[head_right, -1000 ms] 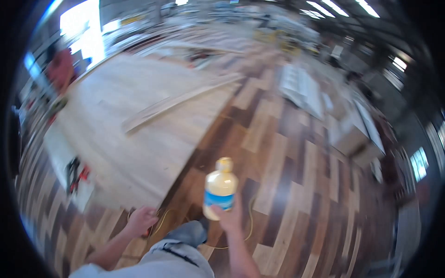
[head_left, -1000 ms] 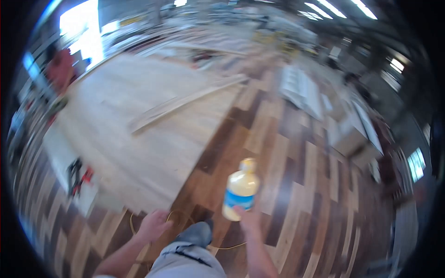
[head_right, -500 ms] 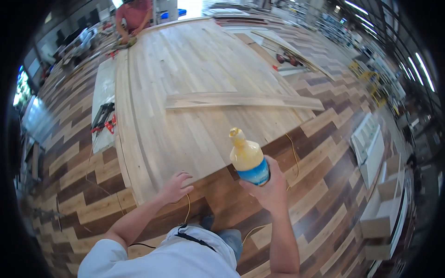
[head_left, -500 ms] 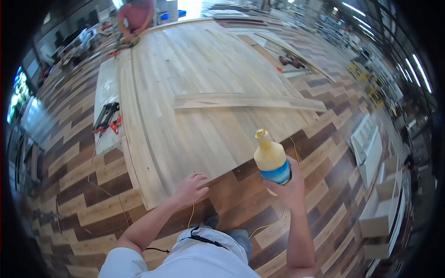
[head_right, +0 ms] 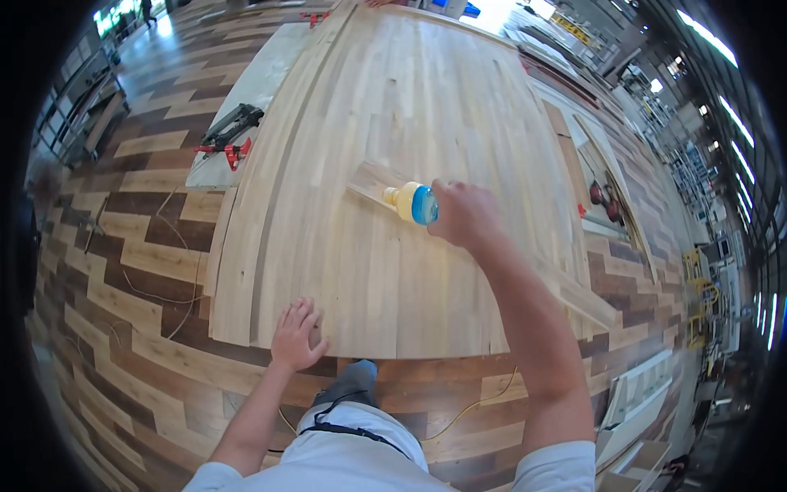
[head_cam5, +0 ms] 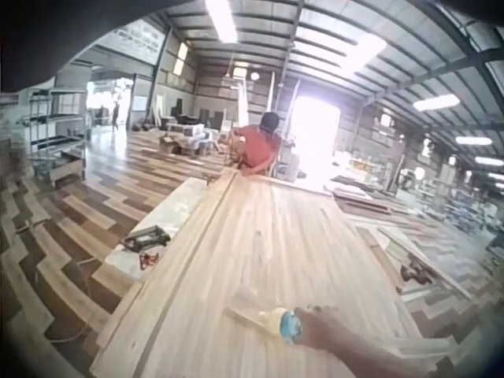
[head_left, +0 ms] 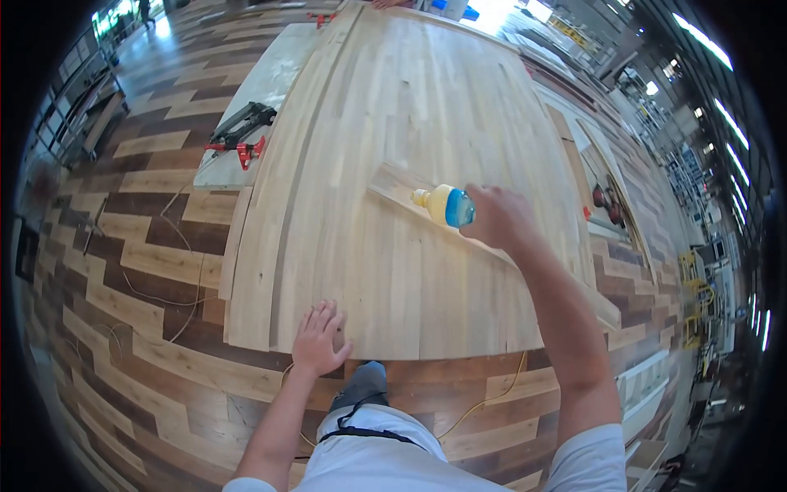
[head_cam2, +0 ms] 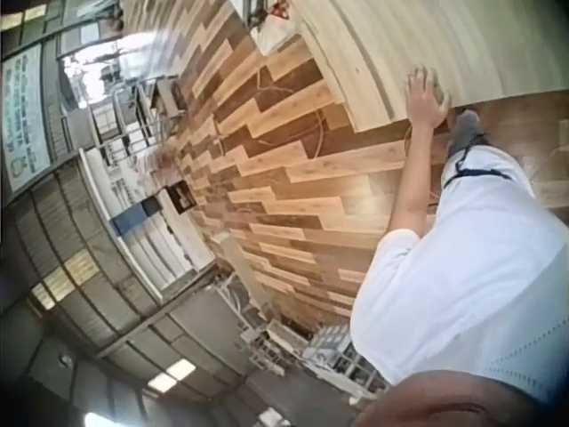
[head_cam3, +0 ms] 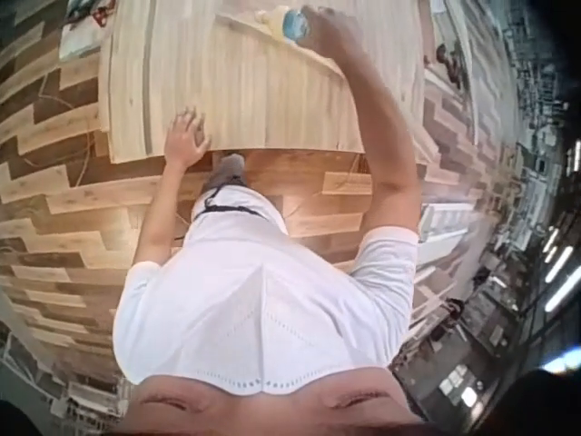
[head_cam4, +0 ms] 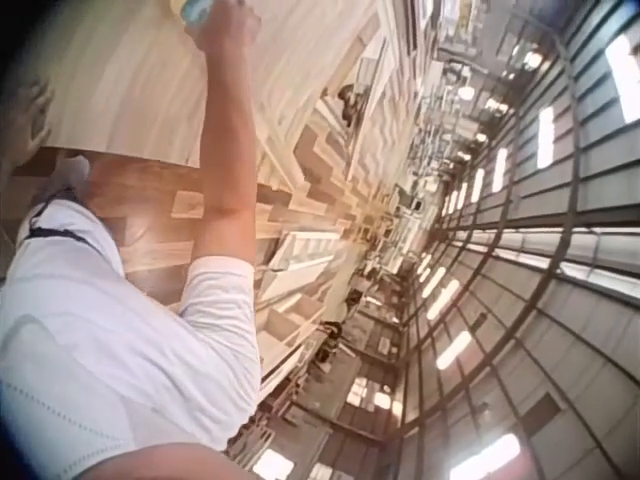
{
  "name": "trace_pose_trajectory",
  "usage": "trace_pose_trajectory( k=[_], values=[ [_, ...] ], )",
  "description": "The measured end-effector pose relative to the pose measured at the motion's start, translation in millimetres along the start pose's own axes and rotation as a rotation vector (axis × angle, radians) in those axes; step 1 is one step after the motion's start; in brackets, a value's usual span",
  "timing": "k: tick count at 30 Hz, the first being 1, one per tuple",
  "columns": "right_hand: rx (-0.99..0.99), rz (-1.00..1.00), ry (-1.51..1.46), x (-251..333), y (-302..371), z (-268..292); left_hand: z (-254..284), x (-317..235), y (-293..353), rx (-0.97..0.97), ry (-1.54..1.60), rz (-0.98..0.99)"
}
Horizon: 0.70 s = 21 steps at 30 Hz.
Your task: Applying glue to wooden planks and using a pneumatic nail gun to assemble a large tabletop frame in a workshop.
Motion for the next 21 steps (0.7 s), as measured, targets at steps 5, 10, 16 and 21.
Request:
trace_pose_trajectory(
  k=[5, 10, 16, 21],
  values=[
    [0.082, 0.15, 0.086, 15.2, -95.8, -37.8, 2.1, -0.6, -3.2, -0.007, 0.055, 0.072],
    [0.191, 0.248, 0.152, 27.7, -139.3, -63.7, 4.1, 4.1, -7.1, -0.037, 0.105, 0.094],
    [0.22, 0.29, 0.177, 40.2, -165.9, -62.7, 9.2, 8.1, -11.0, -0.033, 0.125, 0.117],
    [0.24, 0.33, 0.196, 51.1, -178.8, -71.2, 6.8, 9.0, -12.9, -0.032, 0.163, 0.144]
  ],
)
Point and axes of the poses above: each hand's wrist, its own y-axis away from the middle knuckle, its own z-axis out of the back of the hand, x = y × z, the point moved 5 cm from there along -y, towards the middle knuckle, and after that the axes turned 10 degrees about y, right-handed, at the moved point
